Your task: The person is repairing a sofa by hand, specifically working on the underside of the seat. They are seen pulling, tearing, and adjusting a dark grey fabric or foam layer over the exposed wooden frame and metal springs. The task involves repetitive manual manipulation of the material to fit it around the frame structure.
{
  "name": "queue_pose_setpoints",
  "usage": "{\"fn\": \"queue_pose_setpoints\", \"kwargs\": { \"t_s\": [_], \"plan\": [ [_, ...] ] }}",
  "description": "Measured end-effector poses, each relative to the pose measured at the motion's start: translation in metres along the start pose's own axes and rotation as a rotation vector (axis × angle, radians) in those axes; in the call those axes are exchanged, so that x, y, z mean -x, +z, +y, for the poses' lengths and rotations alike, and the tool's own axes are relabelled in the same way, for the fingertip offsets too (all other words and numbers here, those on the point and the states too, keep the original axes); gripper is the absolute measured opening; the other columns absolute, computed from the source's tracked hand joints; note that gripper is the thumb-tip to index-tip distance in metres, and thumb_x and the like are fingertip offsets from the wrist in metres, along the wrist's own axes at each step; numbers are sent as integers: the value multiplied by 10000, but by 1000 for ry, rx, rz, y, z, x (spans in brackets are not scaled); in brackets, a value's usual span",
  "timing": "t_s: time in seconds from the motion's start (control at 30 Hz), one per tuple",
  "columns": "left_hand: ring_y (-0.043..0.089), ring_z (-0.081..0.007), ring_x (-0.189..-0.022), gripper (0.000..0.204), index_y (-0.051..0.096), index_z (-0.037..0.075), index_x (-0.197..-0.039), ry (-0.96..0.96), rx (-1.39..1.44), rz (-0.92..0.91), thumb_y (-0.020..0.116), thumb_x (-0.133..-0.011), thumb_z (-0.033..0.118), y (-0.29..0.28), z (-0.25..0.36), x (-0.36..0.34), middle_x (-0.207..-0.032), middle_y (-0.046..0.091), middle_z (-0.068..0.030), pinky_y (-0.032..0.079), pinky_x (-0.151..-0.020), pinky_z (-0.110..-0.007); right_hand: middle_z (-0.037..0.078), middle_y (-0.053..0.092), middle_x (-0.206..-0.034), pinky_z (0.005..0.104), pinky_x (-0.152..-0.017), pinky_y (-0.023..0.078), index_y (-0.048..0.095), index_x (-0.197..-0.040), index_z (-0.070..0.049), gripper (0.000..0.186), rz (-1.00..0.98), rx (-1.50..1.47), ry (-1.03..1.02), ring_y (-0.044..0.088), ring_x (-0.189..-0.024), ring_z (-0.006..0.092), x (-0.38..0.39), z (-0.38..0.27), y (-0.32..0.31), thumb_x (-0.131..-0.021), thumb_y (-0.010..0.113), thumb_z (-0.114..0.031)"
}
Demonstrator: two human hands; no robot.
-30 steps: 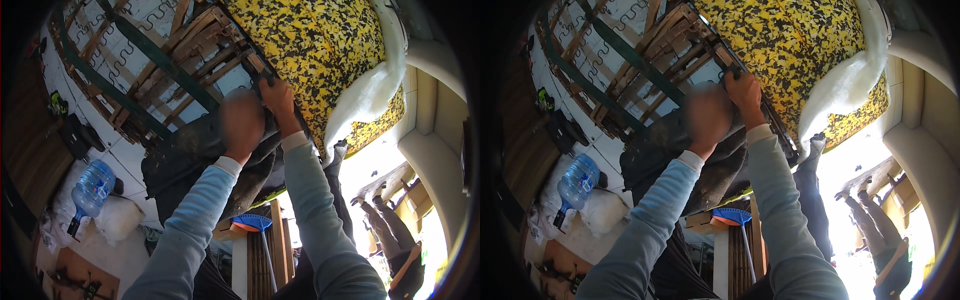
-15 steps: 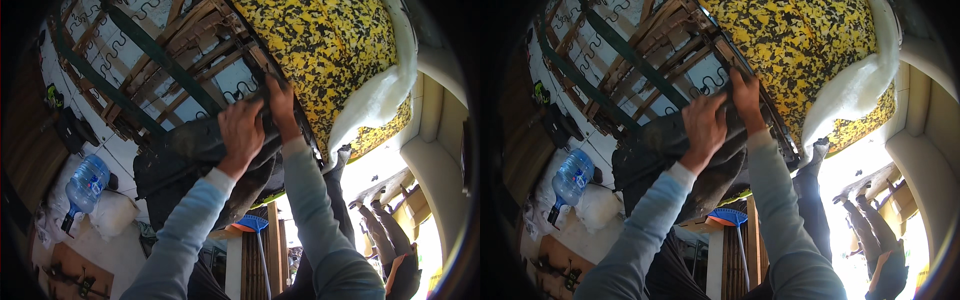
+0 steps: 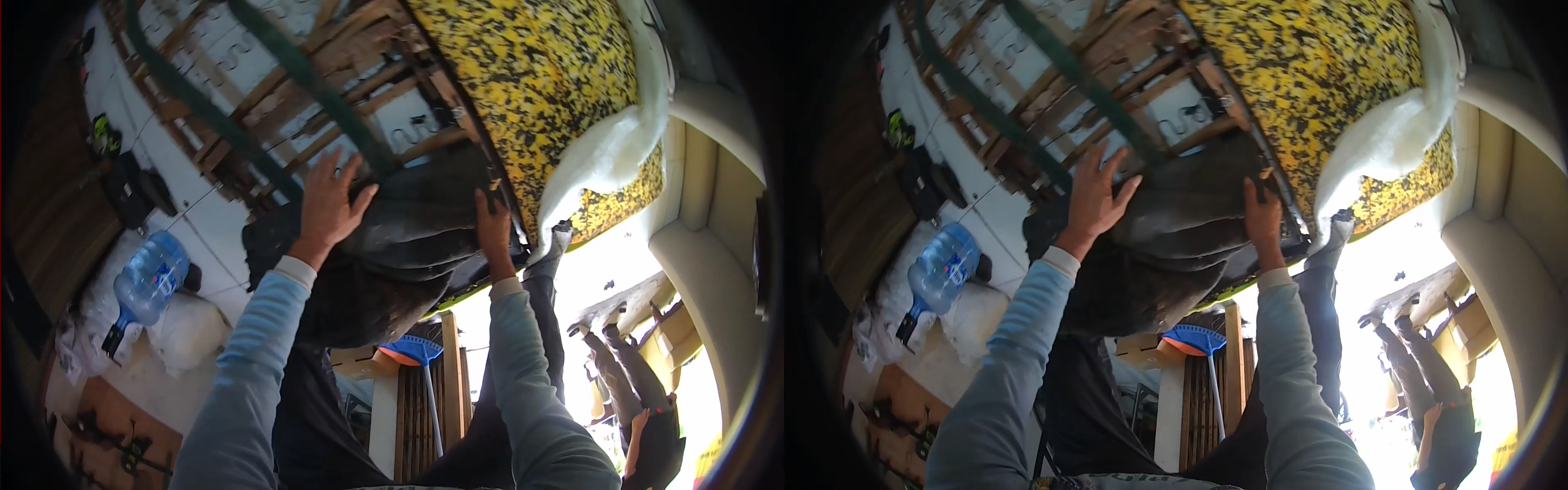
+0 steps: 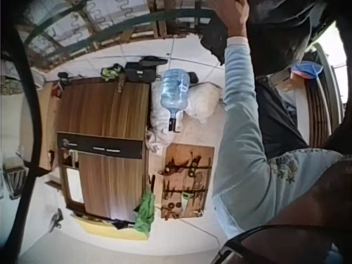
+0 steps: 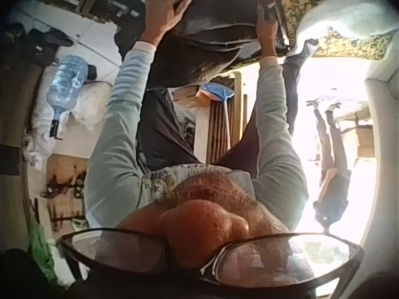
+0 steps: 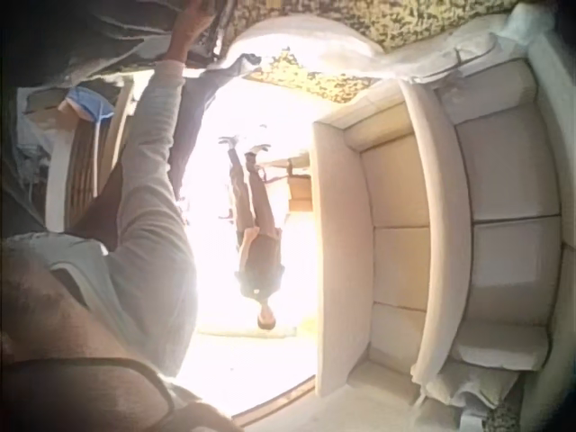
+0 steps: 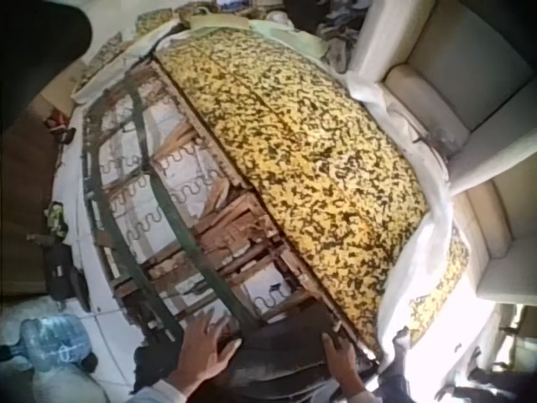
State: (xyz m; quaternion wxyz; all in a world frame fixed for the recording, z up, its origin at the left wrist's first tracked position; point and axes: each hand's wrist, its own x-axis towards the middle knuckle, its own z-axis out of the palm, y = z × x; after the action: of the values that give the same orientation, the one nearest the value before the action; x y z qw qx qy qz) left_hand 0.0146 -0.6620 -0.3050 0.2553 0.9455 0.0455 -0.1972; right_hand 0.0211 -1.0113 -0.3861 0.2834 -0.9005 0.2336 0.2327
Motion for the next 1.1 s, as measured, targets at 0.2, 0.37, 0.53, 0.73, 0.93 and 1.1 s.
{"fn": "queue_pose_setpoints", "kwargs": {
  "t_s": [0.2,0.37,0.53,0.73,0.93,1.1],
  "plan": [
    [161,-471,-1614,770,324,198,-1681,-252,-119,-277,486,-1055,616,25,-74,150,-1752,184,-239,171,-1268,-666,180,632,-1317,554,-1034,440,572,-1342,-86,581,303,413,-365,586,-1239,400,46,-141,0,-875,802,-343],
    [255,-454,-1590,673,454,158,-1610,-294,160,-324,555,-1055,525,15,-78,167,-1698,324,-249,242,-1271,-597,149,432,-1631,605,-1259,254,490,-1550,-152,657,-79,605,-945,388,-1513,393,147,-235,88,-968,670,-398],
    [574,-458,-1348,453,674,54,-1377,-428,397,247,657,-1020,332,-10,-145,168,-1434,626,-262,481,-1105,-471,138,273,-1739,661,-1285,135,377,-1649,-246,604,-597,854,-827,240,-1601,399,196,-155,129,-1080,500,-406],
    [626,-459,-1300,814,651,-93,-1296,-1280,485,105,609,-961,648,-2,-242,154,-1349,646,-359,479,-1107,-492,131,196,-1768,677,-1285,73,314,-1676,-275,580,-726,855,-812,148,-1625,423,197,-164,141,-1119,420,-396],
    [672,-461,-1234,830,675,-77,-1293,-1165,272,-229,564,-967,677,-13,-243,136,-1311,683,-331,530,-1064,-502,143,194,-1765,672,-1284,90,317,-1672,-271,567,-693,870,-807,148,-1621,442,198,-157,138,-1124,415,-377],
    [670,-453,-1243,809,750,-40,-1202,-1138,203,-307,502,-981,698,-10,-229,120,-1272,725,-274,519,-1080,-492,135,189,-1769,667,-1291,54,324,-1671,-260,572,-685,864,-779,132,-1629,424,190,-151,130,-1122,409,-394]
  ]
}}
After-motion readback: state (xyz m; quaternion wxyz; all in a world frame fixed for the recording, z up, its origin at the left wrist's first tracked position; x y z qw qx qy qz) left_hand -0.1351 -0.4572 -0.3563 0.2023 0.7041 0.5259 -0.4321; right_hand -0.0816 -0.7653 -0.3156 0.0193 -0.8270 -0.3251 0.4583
